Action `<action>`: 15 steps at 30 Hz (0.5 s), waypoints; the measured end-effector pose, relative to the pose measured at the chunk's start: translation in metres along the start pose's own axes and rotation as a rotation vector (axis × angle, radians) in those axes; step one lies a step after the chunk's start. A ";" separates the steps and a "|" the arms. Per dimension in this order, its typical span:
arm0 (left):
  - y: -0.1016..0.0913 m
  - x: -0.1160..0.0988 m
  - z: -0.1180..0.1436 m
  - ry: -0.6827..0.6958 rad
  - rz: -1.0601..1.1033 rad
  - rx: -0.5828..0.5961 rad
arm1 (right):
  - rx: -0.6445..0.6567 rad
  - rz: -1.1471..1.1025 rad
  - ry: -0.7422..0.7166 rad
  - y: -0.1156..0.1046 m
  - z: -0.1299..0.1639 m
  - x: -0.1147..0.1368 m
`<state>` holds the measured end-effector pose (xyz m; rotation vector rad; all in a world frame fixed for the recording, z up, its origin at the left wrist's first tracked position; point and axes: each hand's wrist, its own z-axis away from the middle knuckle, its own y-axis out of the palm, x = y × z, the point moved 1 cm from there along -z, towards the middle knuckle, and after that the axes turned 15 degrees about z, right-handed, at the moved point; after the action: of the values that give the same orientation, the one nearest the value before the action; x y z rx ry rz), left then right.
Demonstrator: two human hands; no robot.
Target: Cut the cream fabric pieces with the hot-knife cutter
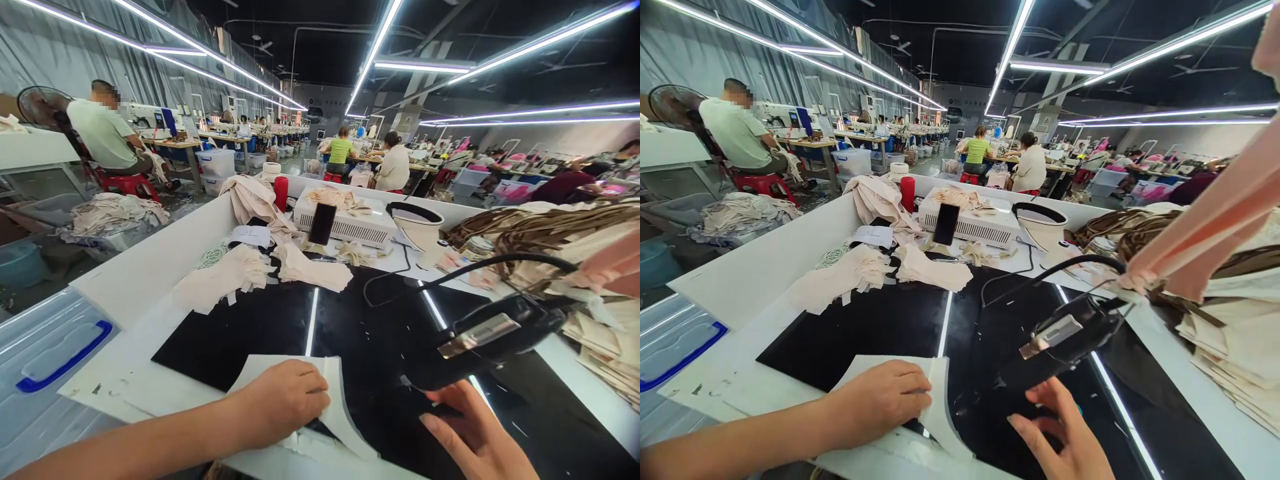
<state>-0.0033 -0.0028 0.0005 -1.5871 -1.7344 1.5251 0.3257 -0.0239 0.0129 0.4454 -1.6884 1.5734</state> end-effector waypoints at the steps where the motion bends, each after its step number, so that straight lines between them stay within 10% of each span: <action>1: -0.001 0.000 -0.003 -0.003 0.009 -0.004 | -0.041 -0.032 -0.032 -0.001 -0.004 0.007; 8: 0.006 0.012 -0.032 -0.102 -0.035 -0.022 | -0.285 -0.452 -0.418 0.008 -0.011 0.075; 15: 0.024 0.019 -0.036 -0.120 -0.112 -0.023 | -0.460 -0.629 -0.502 0.025 -0.016 0.111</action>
<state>0.0312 0.0256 -0.0138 -1.4097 -1.8767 1.5801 0.2415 0.0232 0.0749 1.0608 -1.9393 0.6196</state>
